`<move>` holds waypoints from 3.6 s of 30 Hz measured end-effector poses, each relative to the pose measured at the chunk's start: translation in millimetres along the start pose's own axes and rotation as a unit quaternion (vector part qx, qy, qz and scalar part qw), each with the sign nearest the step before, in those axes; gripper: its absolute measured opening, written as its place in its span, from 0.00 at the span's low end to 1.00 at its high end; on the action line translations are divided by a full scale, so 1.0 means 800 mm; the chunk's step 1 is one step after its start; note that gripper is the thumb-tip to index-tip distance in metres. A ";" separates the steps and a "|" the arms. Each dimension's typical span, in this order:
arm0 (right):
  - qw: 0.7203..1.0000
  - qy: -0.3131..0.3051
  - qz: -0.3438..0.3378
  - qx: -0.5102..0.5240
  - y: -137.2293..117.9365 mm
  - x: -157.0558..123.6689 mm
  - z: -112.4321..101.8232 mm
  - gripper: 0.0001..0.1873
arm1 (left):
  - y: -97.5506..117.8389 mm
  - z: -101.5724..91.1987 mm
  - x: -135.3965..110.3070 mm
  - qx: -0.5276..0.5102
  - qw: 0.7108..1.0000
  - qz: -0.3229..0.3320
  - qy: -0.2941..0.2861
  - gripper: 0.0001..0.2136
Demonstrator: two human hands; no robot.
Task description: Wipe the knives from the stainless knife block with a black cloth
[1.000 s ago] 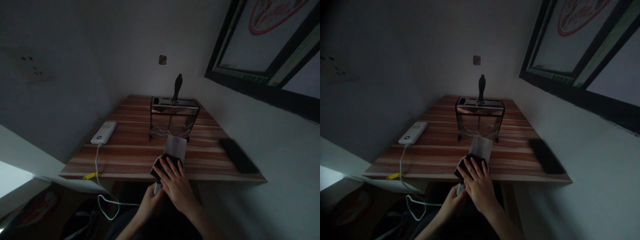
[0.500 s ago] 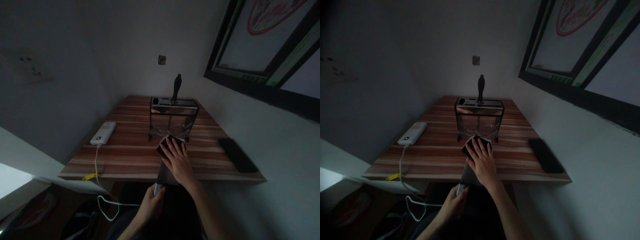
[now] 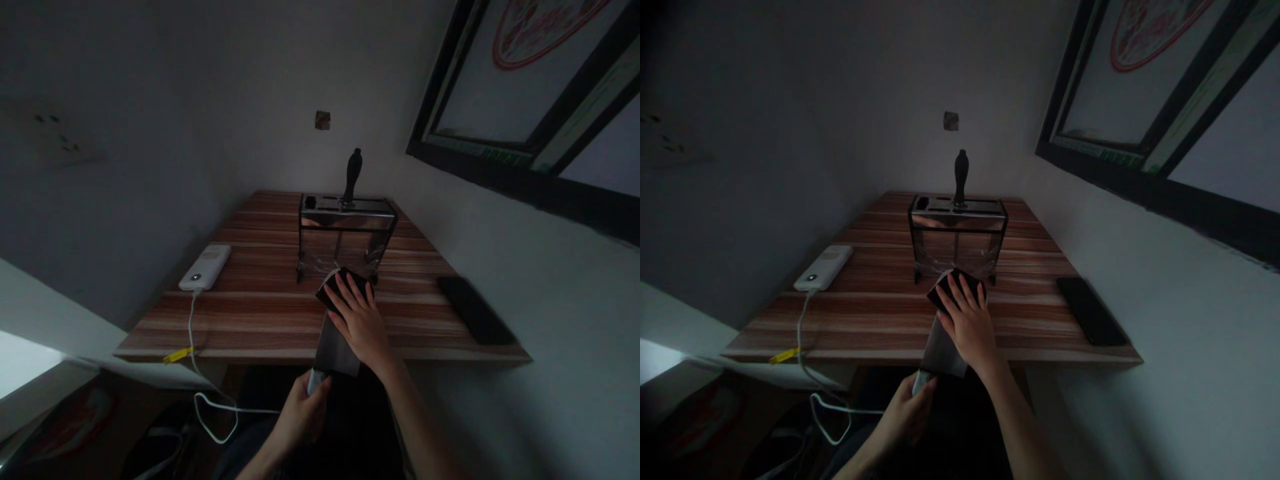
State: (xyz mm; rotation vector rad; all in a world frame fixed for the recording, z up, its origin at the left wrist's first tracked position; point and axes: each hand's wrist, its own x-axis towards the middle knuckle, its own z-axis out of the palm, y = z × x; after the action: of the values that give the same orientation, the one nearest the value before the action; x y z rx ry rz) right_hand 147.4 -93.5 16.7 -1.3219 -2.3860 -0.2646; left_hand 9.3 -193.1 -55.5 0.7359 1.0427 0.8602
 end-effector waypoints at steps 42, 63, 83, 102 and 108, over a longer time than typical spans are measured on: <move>0.997 -0.046 -0.045 0.034 -0.047 -0.060 -0.002 0.32 | -0.012 -0.004 0.016 0.050 0.998 0.042 0.021 0.23; 1.000 0.002 0.002 0.007 0.014 0.013 0.000 0.25 | 0.000 0.002 0.007 0.004 1.000 0.005 0.001 0.23; 0.999 -0.020 0.002 0.028 -0.018 -0.031 0.002 0.28 | 0.007 0.006 0.003 -0.019 1.000 -0.014 0.001 0.24; 0.993 -0.087 -0.053 0.052 -0.059 -0.084 -0.007 0.33 | 0.002 0.004 0.006 0.011 1.000 -0.012 0.022 0.28; 0.995 -0.086 -0.034 0.043 -0.060 -0.079 -0.003 0.31 | 0.002 0.004 0.008 0.010 1.000 -0.006 0.019 0.27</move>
State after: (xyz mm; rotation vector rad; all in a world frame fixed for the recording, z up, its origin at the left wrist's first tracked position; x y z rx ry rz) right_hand 137.5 -168.9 -7.3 -1.2715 -2.5574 -0.0673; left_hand 13.8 -187.1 -55.9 0.7317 1.0893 0.8583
